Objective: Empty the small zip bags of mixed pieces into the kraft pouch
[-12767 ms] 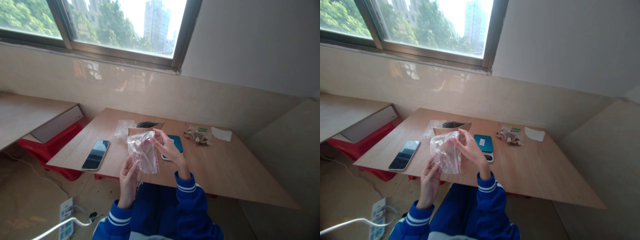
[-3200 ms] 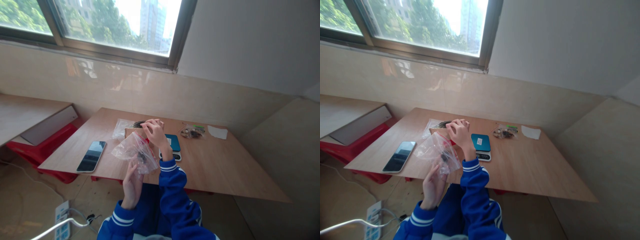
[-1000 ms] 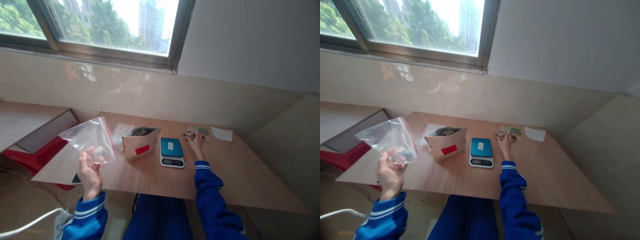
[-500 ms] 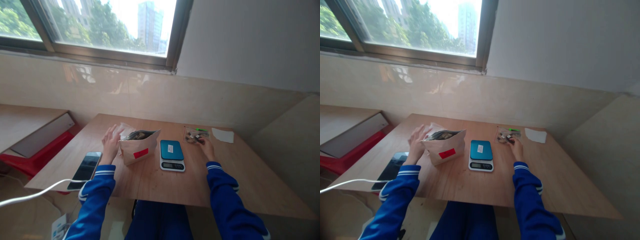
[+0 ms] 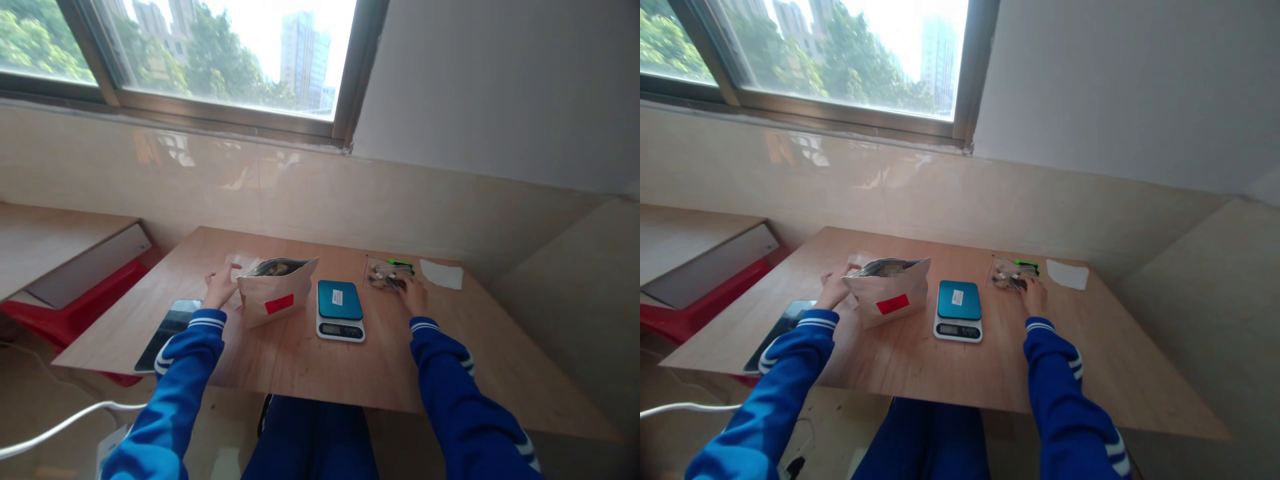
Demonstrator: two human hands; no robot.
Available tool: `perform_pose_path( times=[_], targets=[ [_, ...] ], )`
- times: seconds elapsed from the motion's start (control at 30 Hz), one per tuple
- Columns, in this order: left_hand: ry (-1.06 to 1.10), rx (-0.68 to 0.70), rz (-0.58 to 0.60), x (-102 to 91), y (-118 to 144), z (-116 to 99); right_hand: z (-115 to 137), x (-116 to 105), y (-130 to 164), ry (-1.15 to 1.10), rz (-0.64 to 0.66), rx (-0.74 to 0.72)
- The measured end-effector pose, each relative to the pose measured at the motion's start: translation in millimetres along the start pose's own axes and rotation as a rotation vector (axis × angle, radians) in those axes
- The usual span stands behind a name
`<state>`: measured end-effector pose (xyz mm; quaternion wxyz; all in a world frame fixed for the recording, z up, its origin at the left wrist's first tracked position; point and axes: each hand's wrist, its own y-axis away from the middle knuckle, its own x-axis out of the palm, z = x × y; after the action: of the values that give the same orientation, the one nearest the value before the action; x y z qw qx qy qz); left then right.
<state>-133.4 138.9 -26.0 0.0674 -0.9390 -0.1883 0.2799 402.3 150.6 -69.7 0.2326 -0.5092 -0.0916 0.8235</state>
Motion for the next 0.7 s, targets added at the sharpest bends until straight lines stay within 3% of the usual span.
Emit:
perform_pose_path(
  times=[0.07,0.13,0.2,0.23,0.3,0.33,0.37,0.4,0.5,0.63,0.7],
  targets=[
    [-0.059,0.029,0.025,-11.1,-2,-6,3,-4,-4,-0.04,-0.047,0.03],
    [-0.098,0.078,-0.038,-20.7,3,-14,5,-11,-6,-0.103,-0.113,0.058],
    [-0.019,0.09,-0.243,-26.0,20,-26,10,-22,-1,-0.181,-0.2,0.083],
    [0.081,0.08,-0.386,-26.3,33,-33,15,-28,4,-0.21,-0.246,0.09],
    [0.137,0.065,-0.564,-21.4,68,-51,32,-42,23,-0.34,-0.334,0.12],
    [0.2,0.08,-0.637,-16.4,89,-62,44,-49,36,-0.424,-0.364,0.138],
    [0.263,0.109,-0.627,-10.1,111,-72,60,-55,51,-0.653,-0.397,0.197],
    [0.323,0.134,-0.546,-3.0,133,-83,78,-61,68,-0.883,-0.373,0.255],
    [0.458,0.205,0.005,19.2,186,-112,138,-76,124,-1.262,-0.249,0.392],
    [0.669,0.049,0.439,37.1,217,-128,199,-76,183,-1.391,-0.01,0.528],
    [0.731,-0.007,0.545,39.1,222,-125,214,-69,198,-1.375,0.076,0.545]
  ],
)
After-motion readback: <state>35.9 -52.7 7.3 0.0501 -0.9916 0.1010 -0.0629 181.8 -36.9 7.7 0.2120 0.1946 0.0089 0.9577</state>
